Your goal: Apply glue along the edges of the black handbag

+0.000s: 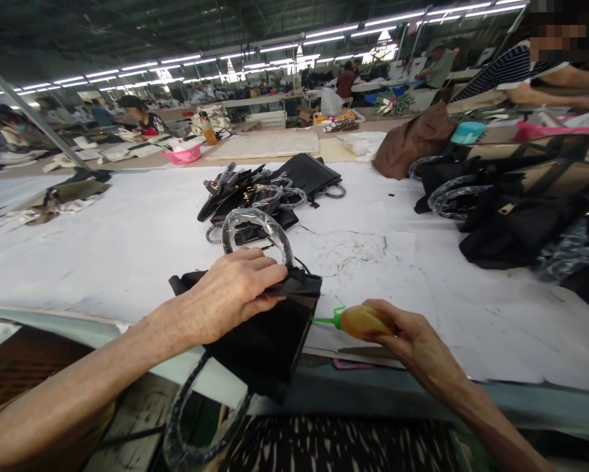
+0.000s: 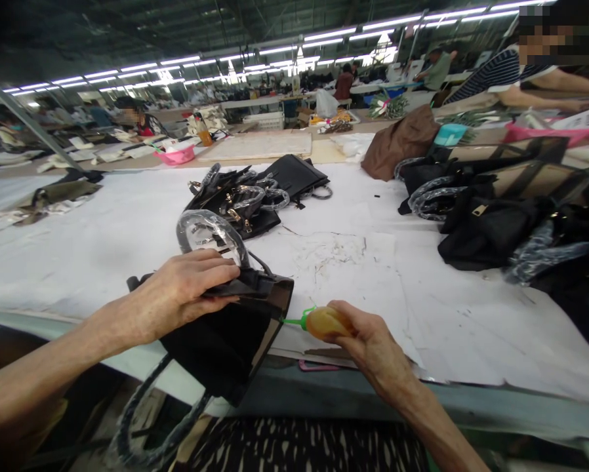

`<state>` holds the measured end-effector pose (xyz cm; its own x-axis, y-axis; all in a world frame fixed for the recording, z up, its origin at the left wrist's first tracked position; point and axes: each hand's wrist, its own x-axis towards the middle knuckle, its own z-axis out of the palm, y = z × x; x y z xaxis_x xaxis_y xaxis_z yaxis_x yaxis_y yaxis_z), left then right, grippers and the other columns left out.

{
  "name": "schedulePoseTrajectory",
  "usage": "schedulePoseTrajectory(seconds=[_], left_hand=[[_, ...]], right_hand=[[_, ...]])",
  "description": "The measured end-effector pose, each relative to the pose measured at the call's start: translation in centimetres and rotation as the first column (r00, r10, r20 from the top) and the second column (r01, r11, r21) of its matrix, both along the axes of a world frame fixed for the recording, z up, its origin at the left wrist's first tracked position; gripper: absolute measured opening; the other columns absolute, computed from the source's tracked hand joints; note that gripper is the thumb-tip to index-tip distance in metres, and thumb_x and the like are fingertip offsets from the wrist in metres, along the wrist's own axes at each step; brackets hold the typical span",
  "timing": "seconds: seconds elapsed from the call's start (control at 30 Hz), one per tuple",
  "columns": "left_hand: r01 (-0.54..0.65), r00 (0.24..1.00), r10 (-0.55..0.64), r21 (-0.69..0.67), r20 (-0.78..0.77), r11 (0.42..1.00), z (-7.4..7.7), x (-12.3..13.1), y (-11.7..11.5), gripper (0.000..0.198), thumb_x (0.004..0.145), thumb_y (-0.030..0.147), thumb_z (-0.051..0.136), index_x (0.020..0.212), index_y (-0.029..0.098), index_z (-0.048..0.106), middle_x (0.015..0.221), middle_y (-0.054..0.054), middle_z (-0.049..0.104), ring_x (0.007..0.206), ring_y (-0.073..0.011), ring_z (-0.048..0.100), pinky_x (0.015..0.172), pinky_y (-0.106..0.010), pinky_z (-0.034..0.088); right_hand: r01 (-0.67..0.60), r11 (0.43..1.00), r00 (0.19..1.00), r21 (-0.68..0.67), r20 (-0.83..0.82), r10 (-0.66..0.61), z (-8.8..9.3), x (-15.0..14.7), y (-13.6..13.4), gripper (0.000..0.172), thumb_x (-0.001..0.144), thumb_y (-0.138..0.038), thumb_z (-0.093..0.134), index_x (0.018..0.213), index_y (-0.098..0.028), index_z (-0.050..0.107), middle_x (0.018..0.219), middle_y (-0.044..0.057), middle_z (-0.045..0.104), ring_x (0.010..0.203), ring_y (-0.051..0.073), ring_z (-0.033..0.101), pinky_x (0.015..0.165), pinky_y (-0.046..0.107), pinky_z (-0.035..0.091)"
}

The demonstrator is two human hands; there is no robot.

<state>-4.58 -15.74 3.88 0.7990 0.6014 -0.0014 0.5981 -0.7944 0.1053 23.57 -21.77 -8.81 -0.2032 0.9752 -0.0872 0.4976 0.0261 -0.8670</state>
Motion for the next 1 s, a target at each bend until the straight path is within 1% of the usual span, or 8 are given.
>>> schedulePoseTrajectory(seconds=[0.17, 0.4, 0.73, 0.9, 1.0], left_hand=[[-0.022, 1.0, 0.022, 0.007, 0.005, 1.0, -0.5, -0.4, -0.8, 0.019, 0.091, 0.031, 0.041, 0.09, 0.016, 0.053, 0.084, -0.006, 0.058, 0.078, -0.018, 0.049, 0.068, -0.029, 0.037], [-0.026, 1.0, 0.026, 0.018, 0.007, 0.999, -0.8, -0.8, -0.9, 0.018, 0.09, 0.031, 0.043, 0.095, 0.017, 0.054, 0.09, -0.008, 0.06, 0.085, -0.019, 0.051, 0.072, -0.029, 0.039], [-0.026, 0.999, 0.026, 0.007, 0.035, 1.0, -1.0, -0.4, -0.4, 0.019, 0.09, 0.032, 0.043, 0.092, 0.016, 0.053, 0.083, -0.006, 0.059, 0.079, -0.0177, 0.05, 0.069, -0.027, 0.038], [-0.03, 0.999, 0.029, 0.034, 0.034, 0.999, -1.0, -0.2, -0.3, 0.019, 0.091, 0.033, 0.042, 0.091, 0.017, 0.053, 0.08, -0.005, 0.058, 0.077, -0.0171, 0.05, 0.065, -0.025, 0.038], [-0.026, 0.999, 0.025, 0.055, 0.028, 0.998, -1.1, -0.3, -0.3, 0.019, 0.09, 0.033, 0.043, 0.092, 0.017, 0.054, 0.079, -0.005, 0.057, 0.076, -0.0169, 0.05, 0.065, -0.025, 0.037]], right_hand=[[-0.006, 0.998, 0.998, -0.06, -0.055, 0.002, 0.5, 0.0, -0.3, 0.027, 0.077, -0.03, 0.06, 0.102, -0.02, 0.06, 0.089, 0.002, 0.069, 0.084, 0.024, 0.062, 0.074, 0.033, 0.048], [-0.014, 0.995, 0.996, -0.102, -0.09, 0.004, -0.1, -0.2, -0.8, 0.03, 0.076, -0.032, 0.061, 0.104, -0.02, 0.06, 0.092, 0.003, 0.069, 0.087, 0.025, 0.062, 0.075, 0.034, 0.047], [-0.051, 0.986, 0.995, -0.159, -0.091, 0.037, 1.1, -1.0, -2.8, 0.019, 0.077, -0.032, 0.062, 0.095, -0.025, 0.063, 0.082, -0.001, 0.066, 0.077, 0.023, 0.059, 0.066, 0.03, 0.044], [-0.052, 0.989, 0.997, -0.14, -0.063, 0.044, 1.0, -1.3, -3.8, 0.019, 0.077, -0.031, 0.061, 0.096, -0.027, 0.064, 0.082, -0.002, 0.066, 0.076, 0.023, 0.059, 0.062, 0.029, 0.045], [-0.049, 0.987, 0.996, -0.15, -0.076, 0.037, 0.9, -1.6, -4.3, 0.019, 0.077, -0.03, 0.06, 0.095, -0.027, 0.065, 0.083, -0.001, 0.066, 0.076, 0.023, 0.06, 0.063, 0.029, 0.045]])
